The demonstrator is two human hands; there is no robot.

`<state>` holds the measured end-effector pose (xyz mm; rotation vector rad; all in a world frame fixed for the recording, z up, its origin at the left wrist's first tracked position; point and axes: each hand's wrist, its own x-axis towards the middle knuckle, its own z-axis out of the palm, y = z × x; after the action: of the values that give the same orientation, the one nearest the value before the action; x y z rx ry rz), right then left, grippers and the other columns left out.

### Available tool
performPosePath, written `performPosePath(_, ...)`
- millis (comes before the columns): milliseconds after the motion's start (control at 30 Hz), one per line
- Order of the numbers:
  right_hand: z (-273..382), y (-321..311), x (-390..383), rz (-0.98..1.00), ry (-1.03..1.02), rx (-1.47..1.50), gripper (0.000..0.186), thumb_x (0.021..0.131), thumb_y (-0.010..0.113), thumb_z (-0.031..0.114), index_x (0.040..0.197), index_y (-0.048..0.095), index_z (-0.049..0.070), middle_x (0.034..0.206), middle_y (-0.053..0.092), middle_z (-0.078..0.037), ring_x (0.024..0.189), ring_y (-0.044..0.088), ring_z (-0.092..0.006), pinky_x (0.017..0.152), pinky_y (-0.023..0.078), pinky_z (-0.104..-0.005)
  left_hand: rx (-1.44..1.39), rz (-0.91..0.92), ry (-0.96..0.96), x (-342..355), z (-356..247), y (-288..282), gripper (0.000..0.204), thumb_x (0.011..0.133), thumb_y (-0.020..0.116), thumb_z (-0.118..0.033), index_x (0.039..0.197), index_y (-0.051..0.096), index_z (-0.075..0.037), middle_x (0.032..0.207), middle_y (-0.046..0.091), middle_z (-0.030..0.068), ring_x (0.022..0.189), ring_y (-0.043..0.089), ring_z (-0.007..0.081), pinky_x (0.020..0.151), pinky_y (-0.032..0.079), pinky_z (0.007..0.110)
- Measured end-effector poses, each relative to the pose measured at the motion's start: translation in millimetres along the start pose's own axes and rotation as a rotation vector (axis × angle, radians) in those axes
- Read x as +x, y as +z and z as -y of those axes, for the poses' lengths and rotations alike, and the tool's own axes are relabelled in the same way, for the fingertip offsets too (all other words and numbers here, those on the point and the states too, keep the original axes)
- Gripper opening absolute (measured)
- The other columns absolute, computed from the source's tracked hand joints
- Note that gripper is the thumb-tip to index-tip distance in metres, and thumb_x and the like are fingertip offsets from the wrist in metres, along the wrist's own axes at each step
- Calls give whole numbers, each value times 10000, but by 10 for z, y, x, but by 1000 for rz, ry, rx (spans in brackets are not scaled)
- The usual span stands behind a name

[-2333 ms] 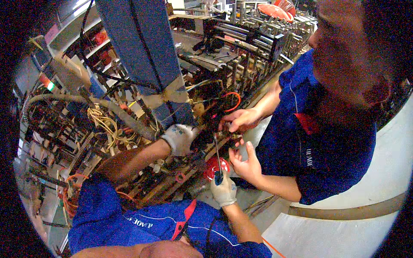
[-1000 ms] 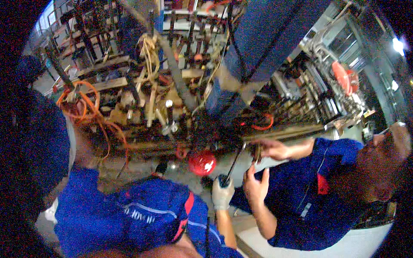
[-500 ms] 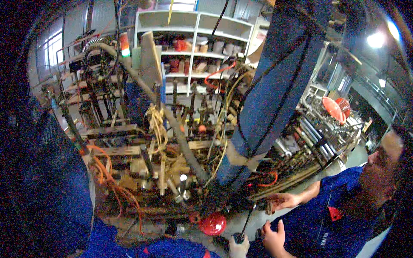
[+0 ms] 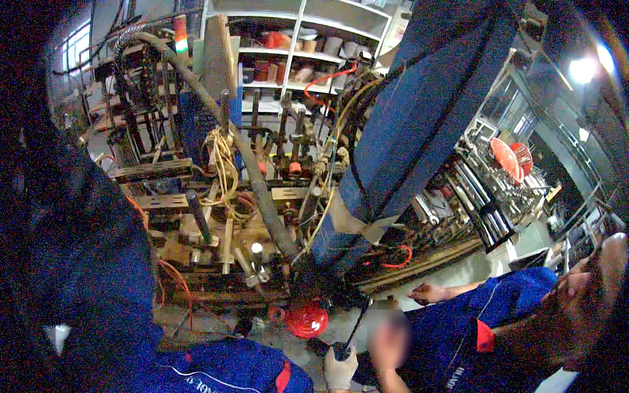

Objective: The person uses a wrench and pliers to disassemble and reassemble metal components on a large industrial machine, while another person assists by holding the assembly.

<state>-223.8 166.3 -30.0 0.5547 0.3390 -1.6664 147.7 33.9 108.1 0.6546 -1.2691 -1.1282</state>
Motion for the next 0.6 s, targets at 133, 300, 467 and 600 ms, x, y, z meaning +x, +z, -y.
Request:
performPosePath(133,59,-34,270,-102,957,1553,694,755,904,418,1225,591,14,1049,636,-50,929,623,-96,754,539,-190,62,-55,201,508,-521,68,465,905,726,-261,1262,606,12,1046,717,165,997,686,249,887,524,359)
performPosePath(300,391,34,379,-30,1210,1839,628,767,909,330,1170,550,9,1117,605,-93,993,602,-123,720,569,-229,166,-78,283,1696,-506,128,440,923,712,-256,1255,608,13,1040,720,162,996,686,238,888,523,352)
performPosePath(467,272,323,553,-275,1793,3839,408,889,772,288,1118,552,32,1060,612,-66,962,576,-121,711,496,-263,670,-138,184,3303,301,-557,409,992,626,-307,1333,609,-82,1039,714,125,855,643,197,813,523,352)
performPosePath(600,457,437,516,-151,1425,4219,398,923,682,276,1199,539,27,1159,605,-93,1066,562,-176,840,464,-333,762,-80,-5,3856,548,-475,539,975,554,-462,1244,605,1,1203,667,274,1108,640,427,961,507,435)
